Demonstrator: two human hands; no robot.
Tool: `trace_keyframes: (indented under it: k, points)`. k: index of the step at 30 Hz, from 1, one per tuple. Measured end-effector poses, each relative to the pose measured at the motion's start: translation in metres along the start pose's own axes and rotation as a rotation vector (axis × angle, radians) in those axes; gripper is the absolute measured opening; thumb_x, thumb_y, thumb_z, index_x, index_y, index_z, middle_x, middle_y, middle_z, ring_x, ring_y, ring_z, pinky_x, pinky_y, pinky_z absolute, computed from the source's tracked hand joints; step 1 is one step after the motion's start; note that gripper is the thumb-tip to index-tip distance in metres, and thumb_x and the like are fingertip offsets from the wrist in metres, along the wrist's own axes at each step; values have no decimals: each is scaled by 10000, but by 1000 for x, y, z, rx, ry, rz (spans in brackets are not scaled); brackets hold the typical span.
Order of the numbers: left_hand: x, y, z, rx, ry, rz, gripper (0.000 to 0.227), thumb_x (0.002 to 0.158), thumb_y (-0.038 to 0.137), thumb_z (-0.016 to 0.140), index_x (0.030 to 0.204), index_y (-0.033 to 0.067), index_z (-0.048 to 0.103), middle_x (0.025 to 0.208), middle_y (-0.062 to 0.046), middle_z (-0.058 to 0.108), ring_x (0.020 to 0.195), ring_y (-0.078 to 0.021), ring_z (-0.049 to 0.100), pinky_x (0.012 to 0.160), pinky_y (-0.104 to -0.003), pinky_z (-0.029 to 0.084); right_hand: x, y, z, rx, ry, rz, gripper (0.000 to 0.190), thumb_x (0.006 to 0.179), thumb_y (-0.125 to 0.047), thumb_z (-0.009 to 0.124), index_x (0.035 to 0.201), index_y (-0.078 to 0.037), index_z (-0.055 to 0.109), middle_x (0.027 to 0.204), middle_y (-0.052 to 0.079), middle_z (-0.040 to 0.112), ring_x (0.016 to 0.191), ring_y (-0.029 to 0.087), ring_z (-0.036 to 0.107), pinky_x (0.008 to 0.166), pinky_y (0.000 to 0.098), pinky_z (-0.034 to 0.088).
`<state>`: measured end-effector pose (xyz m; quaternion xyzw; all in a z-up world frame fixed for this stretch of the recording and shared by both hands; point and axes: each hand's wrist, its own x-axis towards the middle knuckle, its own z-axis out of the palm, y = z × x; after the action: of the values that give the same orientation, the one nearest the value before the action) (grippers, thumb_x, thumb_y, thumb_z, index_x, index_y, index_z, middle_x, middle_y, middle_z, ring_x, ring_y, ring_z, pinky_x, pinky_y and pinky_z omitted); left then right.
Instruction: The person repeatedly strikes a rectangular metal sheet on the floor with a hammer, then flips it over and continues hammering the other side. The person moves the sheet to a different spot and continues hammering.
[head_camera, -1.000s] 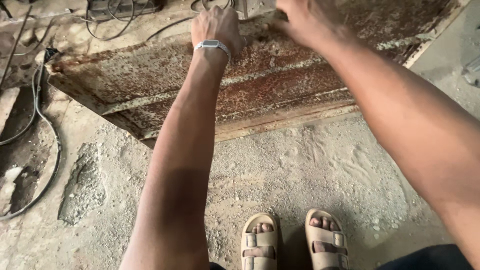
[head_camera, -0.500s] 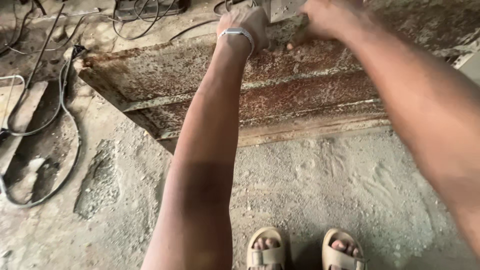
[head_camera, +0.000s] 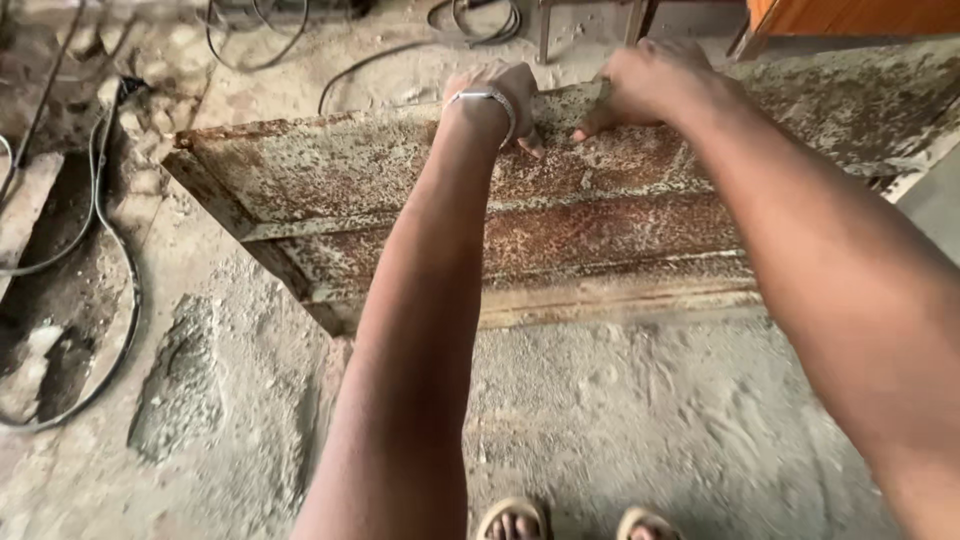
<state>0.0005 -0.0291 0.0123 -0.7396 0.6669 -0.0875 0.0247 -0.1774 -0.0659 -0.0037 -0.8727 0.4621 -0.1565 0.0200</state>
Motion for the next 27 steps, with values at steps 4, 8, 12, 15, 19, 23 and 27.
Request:
trace_keyframes:
  k: [4,8,12,15,19,23,27]
  points:
    - [5,-1,14,-105,-176,-31,374,903,395,757,1098,80,710,1020,-89,770,927,-193,727,831,-361,590,11,4,-2,-170,-379,135,527,912,-525,774,1168,-64,786,985,114,741,798,225,669,701,377,540]
    - [3,0,19,-147,-364,-48,354,954,409,700,1127,100,711,1003,-100,732,855,-184,681,771,-362,574,21,9,-1,27,-613,239,263,978,-301,688,1186,-142,717,926,116,731,727,200,651,623,345,571]
    - [-27,8,10,-250,-459,-57,333,983,417,646,1106,121,736,997,-86,748,846,-182,698,765,-372,587,2,0,-3,-203,-738,53,212,1010,-263,665,1149,-120,736,884,84,687,712,166,598,637,334,579]
    - [-47,14,1,-319,-480,-62,258,938,387,686,1088,194,769,1043,-81,748,912,-196,703,794,-377,591,-18,3,0,-160,-714,-7,235,984,-254,679,1192,-164,738,855,56,700,707,160,626,663,324,573]
    - [-65,9,-9,-349,-532,-27,341,987,478,654,1116,183,765,1077,-109,769,973,-231,735,842,-396,587,-29,6,10,-104,-717,-37,224,1008,-256,646,1199,-182,738,789,82,717,665,184,663,680,374,577]
    - [-52,14,-8,-358,-568,-129,386,923,486,703,1122,160,757,1118,-104,725,1038,-251,690,871,-402,586,-22,14,14,-95,-690,-27,252,979,-274,673,1203,-181,742,762,91,712,618,208,671,623,401,619]
    - [-40,18,10,-354,-527,-199,280,996,338,588,1146,182,767,1213,-96,722,1118,-263,700,914,-402,587,-19,15,13,-83,-651,-55,248,962,-318,692,1141,-174,786,775,103,714,632,209,656,670,400,590]
